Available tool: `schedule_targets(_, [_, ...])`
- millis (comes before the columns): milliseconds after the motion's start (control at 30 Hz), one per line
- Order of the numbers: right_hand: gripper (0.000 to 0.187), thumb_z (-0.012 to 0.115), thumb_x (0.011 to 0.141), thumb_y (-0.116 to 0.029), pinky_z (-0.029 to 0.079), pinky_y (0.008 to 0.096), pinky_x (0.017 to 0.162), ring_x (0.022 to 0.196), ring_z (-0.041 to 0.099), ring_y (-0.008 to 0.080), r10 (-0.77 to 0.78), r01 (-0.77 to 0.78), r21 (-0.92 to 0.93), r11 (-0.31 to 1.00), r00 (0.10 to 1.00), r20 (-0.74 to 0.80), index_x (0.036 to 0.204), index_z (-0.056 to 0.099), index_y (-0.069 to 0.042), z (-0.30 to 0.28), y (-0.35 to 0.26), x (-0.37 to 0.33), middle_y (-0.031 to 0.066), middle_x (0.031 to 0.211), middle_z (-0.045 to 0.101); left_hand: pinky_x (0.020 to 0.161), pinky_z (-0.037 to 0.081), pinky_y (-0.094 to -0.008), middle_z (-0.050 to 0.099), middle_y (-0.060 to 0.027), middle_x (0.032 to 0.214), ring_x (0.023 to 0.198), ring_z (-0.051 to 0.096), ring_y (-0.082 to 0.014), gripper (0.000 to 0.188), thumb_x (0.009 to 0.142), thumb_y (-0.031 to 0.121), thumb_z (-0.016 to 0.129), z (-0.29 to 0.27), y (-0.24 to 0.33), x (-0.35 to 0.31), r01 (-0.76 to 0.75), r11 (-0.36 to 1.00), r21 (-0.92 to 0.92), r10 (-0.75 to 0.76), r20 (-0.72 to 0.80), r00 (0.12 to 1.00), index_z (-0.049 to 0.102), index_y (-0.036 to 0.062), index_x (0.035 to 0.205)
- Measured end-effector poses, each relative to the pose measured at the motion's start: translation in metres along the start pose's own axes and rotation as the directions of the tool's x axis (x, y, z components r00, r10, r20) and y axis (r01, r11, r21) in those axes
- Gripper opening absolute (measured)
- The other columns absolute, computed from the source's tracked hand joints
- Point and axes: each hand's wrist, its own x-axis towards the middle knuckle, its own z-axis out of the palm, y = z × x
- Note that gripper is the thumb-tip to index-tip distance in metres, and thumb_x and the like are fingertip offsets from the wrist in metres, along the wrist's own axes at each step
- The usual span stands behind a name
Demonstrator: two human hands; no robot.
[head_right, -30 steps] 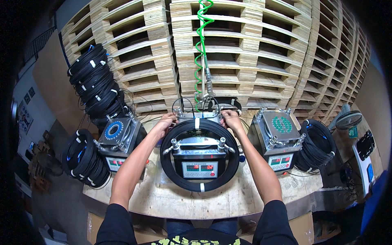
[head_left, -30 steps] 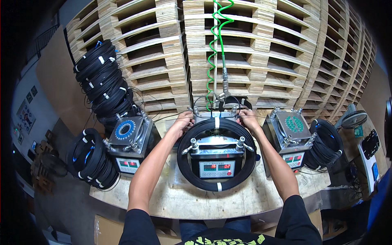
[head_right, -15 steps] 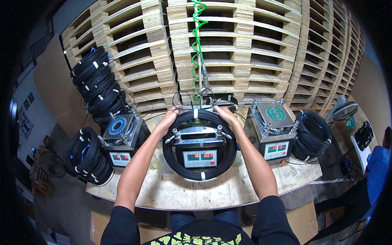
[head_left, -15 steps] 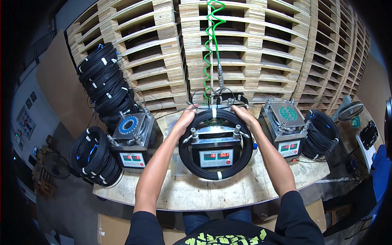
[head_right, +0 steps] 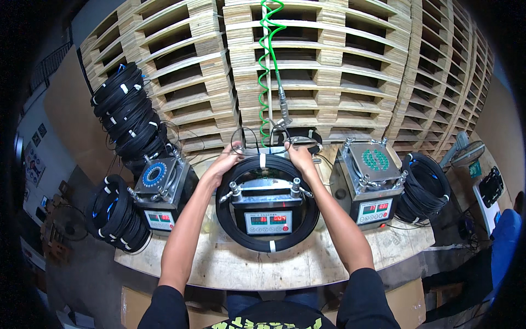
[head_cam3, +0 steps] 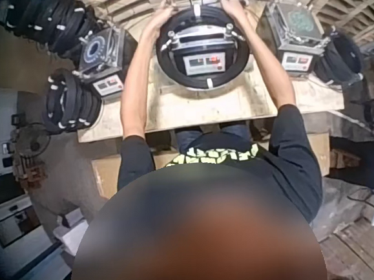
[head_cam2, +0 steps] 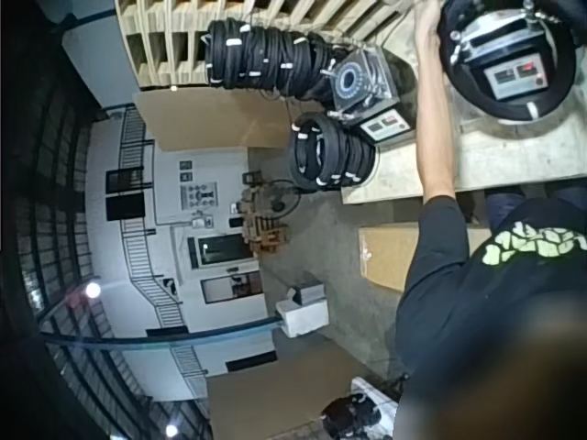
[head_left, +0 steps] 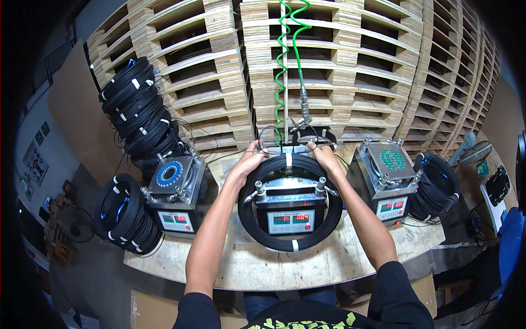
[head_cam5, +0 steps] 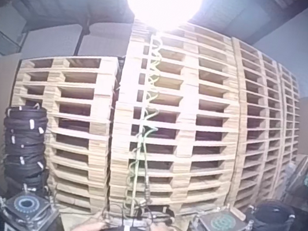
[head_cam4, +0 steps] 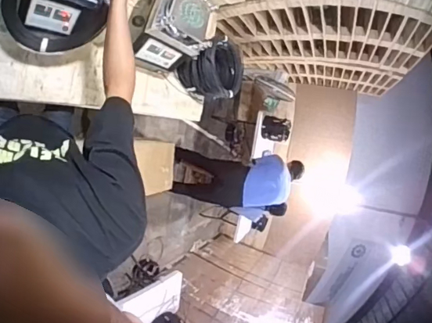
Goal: Binding a coil of black cable using a binding machine and then preparing the machine for the next unit.
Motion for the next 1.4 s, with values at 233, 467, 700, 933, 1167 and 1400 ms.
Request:
schedule_targets(233, [0.081,0.053,0.09,-0.063,0.049,0.0426,0.086,0.099,0.067,0.0399,-0.02,0.02,-0.04,0.999,1.0,-0.001,0.092,0.063,0.017,0.0,-0.017,-0.019,0.0344,0.091,0.066,0.106,0.034,-0.0352,0.06,-0.0149,0.124,0.119,0.052,-0.026,0.066,0.09,0.037,0.059,0.004,0.008,-0.023,-0.106,0.994,-0.025,0.105,-0.035,0.994,0.036,0.017,0.148])
schedule_targets(467, [0.056,0.058,0.093,-0.05,0.048,0.0424,0.086,0.093,0.065,0.0372,-0.093,0.096,0.022,0.995,0.99,-0.107,0.103,0.052,0.005,0.006,-0.012,-0.02,0.0278,0.093,0.065,0.099,0.041,-0.036,0.06,-0.018,0.125,0.116,0.056,-0.0286,0.067,0.091,0.035,0.057,0.006,0.001,-0.011,-0.022,0.998,0.053,0.03,-0.153,0.988,0.032,0.0211,0.15])
schedule_targets(700, [0.04,0.053,0.099,-0.042,0.047,0.0425,0.082,0.088,0.064,0.0361,-0.06,0.065,0.072,0.995,0.995,-0.076,0.109,0.051,-0.004,-0.001,-0.011,-0.033,0.0248,0.095,0.065,0.078,0.05,-0.04,0.063,-0.0104,0.081,0.078,0.065,-0.027,0.058,0.092,0.022,0.054,0.018,0.004,-0.021,-0.011,0.93,0.367,0.126,-0.293,0.948,0.034,0.0247,0.147])
schedule_targets(933, [0.032,0.045,0.103,-0.036,0.047,0.0442,0.071,0.071,0.064,0.0331,0.004,-0.001,0.032,0.999,0.997,-0.075,0.112,0.049,-0.005,-0.001,-0.051,-0.054,0.0159,0.076,0.064,0.076,0.051,-0.0379,0.064,-0.0111,0.088,0.075,0.064,-0.024,0.06,0.091,0.014,0.056,0.013,0.004,-0.033,-0.04,0.956,0.291,0.135,-0.314,0.94,0.033,0.0211,0.147])
schedule_targets(1167, [0.034,0.045,0.102,-0.036,0.046,0.0493,0.073,0.08,0.063,0.0425,-0.009,0.004,-0.055,0.998,0.996,-0.089,0.114,0.053,-0.005,-0.003,-0.041,-0.059,0.0227,0.081,0.065,0.08,0.049,-0.0471,0.066,-0.0202,0.086,0.086,0.066,-0.0408,0.048,0.096,0.023,0.048,0.019,0.02,-0.042,0.029,0.892,0.451,0.1,-0.26,0.961,0.039,0.0167,0.142])
schedule_targets(1400, [0.054,0.039,0.101,-0.05,0.046,0.0511,0.087,0.101,0.06,0.0475,-0.191,0.16,-0.17,0.972,0.964,-0.184,0.116,0.059,-0.002,-0.002,-0.042,-0.053,0.0285,0.102,0.066,0.088,0.047,-0.0532,0.068,-0.0239,0.104,0.1,0.062,-0.0484,0.049,0.098,0.047,0.042,0.016,0.012,-0.035,0.026,0.824,0.567,0.171,-0.292,0.941,0.04,0.0203,0.14])
